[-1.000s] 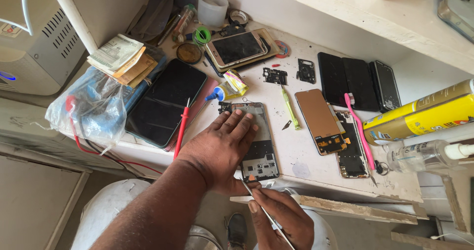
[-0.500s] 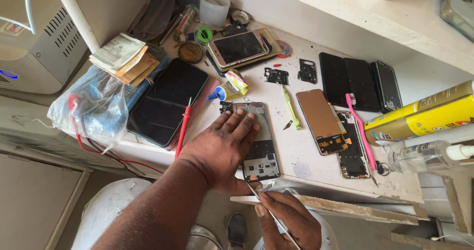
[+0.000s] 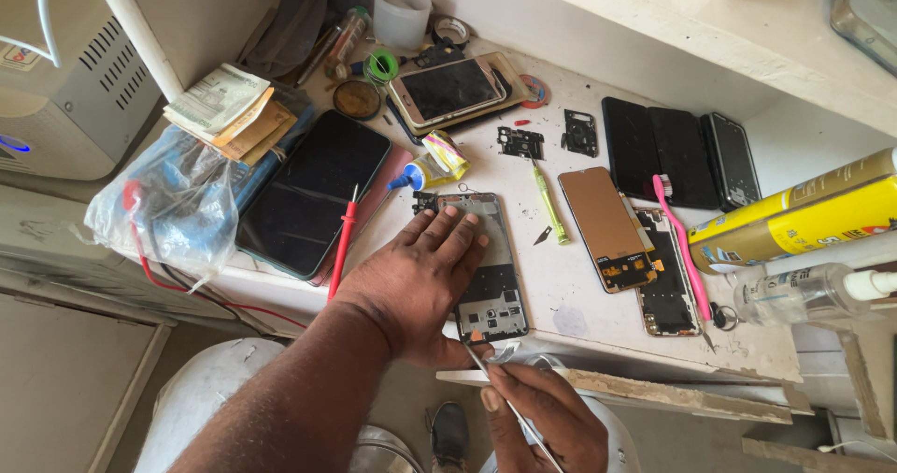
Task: The person disassembles a smartphone on a cluttered workbench. They remove the back cover, disconnect internal components, and use a screwdriver and a prying tool to separate parts. The person then reassembles the phone by reconnecting components and placing the back cover back on.
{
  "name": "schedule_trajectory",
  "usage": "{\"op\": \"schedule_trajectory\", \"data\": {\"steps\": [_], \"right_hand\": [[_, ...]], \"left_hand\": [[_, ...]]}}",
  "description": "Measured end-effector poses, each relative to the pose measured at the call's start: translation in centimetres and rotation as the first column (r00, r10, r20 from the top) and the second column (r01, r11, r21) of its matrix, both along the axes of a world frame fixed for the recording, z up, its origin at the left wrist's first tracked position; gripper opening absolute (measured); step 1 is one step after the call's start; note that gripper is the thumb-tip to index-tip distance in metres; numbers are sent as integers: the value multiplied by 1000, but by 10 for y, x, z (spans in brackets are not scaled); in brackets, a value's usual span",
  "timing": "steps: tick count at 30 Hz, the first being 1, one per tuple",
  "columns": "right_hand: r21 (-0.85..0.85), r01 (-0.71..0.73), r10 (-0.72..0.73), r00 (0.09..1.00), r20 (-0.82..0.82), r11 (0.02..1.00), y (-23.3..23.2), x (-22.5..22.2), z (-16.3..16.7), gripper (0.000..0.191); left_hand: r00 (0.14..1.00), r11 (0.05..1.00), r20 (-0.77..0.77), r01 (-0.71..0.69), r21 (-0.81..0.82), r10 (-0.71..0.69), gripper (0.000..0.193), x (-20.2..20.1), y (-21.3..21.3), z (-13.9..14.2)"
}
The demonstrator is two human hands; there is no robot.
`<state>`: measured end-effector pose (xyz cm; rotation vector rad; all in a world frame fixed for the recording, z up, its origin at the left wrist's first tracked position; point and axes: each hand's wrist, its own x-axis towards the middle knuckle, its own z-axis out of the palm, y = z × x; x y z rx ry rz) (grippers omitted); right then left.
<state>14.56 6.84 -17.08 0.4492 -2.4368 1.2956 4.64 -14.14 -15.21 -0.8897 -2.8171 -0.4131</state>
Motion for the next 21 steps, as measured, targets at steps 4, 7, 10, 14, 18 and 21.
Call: {"op": "schedule_trajectory", "data": {"steps": [4, 7, 10, 14, 18, 21], "right_hand": [[-11, -4, 4, 1000, -5, 1000, 2, 0, -2, 23], [-15, -26, 25, 999, -26, 1000, 4, -1, -4, 23], [-35, -44, 43, 999, -8, 998, 5, -2, -5, 23], [-72, -51, 51, 999, 9, 996, 5, -4, -4, 23], [-56, -70, 73, 996, 49, 996, 3, -6, 1, 23], [-40, -34, 36, 997, 64, 999, -5, -10, 4, 23]], "left_hand": [[1000, 999, -4, -2, 50, 2, 116, 1, 0, 0], [1000, 999, 21, -9, 35, 8, 115, 1, 1, 0], [1000, 1000, 13, -4, 26, 3, 116, 0, 0, 0], [1000, 1000, 12, -7, 28, 7, 117, 0, 0, 0], [1000, 1000, -4, -14, -6, 14, 115, 0, 1, -1], [1000, 1000, -9, -14, 4, 14, 114, 0, 1, -2]]}}
